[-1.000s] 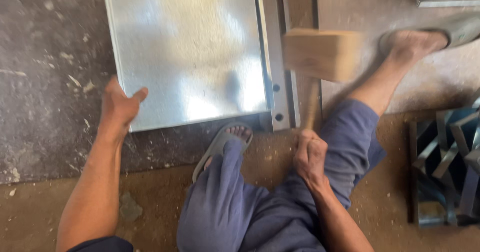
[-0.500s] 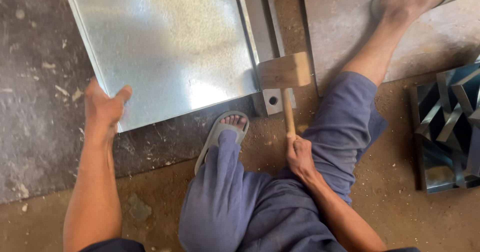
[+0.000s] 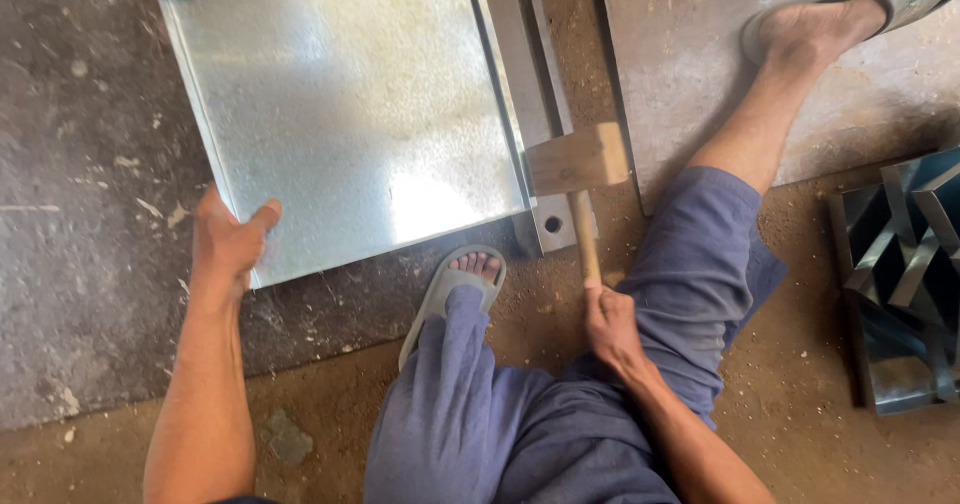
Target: The person sits on the floor and uses a wooden mallet to hammer along the folded edges of a galvanized sheet metal panel, repositioning and turning the panel against a metal bar to work each side. They repeatedly press the panel flat with one hand while striking the edges with the mallet.
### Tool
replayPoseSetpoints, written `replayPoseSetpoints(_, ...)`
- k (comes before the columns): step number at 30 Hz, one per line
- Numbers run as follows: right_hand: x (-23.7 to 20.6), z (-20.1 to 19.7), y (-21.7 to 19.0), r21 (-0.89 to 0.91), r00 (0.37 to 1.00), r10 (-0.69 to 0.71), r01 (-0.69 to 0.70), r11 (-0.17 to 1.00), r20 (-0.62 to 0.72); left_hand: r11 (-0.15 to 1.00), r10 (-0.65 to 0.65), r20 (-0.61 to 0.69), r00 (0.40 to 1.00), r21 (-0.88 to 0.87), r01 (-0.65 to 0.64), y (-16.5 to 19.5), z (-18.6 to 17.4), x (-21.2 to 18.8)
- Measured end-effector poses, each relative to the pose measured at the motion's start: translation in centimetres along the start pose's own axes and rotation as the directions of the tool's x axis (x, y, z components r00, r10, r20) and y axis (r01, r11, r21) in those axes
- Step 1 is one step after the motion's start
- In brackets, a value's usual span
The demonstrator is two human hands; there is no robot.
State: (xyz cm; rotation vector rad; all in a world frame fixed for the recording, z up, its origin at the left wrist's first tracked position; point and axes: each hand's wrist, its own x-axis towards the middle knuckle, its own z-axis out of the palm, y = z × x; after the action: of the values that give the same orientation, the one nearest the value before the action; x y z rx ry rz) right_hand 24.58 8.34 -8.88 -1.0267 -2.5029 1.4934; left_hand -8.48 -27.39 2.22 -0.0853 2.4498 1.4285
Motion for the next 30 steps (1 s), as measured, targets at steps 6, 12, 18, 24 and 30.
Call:
replayPoseSetpoints(6, 2.4, -0.8, -2.5, -0.005, 0.989, -0.147, 0.147, 0.989, 0.003, 0.999, 0.005, -0.019, 1.0, 0.041, -0.005, -0.2, -0.2, 0.5)
replayPoseSetpoints(12, 5.3, -0.4, -2.9, 0.052, 0.977, -0.19, 0.196, 0.979, -0.093, 0.998, -0.001, -0.016, 1.0, 0.059, 0.002, -0.8, -0.2, 0.9)
replayPoseSetpoints(18, 8.3, 0.2, -4.2, 0.06, 0.999, -0.042, 0.042, 0.997, 0.001, 0.999, 0.024, 0.002, 1.0, 0.049, -0.024, -0.9, -0.1, 1.4)
replayPoseSetpoints(24, 11.8, 0.8, -5.2, -0.066, 0.97, -0.241, 0.241, 0.968, 0.014, 0.998, -0.051, -0.013, 0.999, 0.033, 0.052, -1.5, -0.1, 1.5)
replayPoseSetpoints(30, 15.7, 1.3, -5.8, -0.098, 0.912, -0.395, 0.385, 0.917, -0.108, 0.986, -0.096, -0.037, 0.995, 0.136, 0.1, -1.6, -0.2, 1.8)
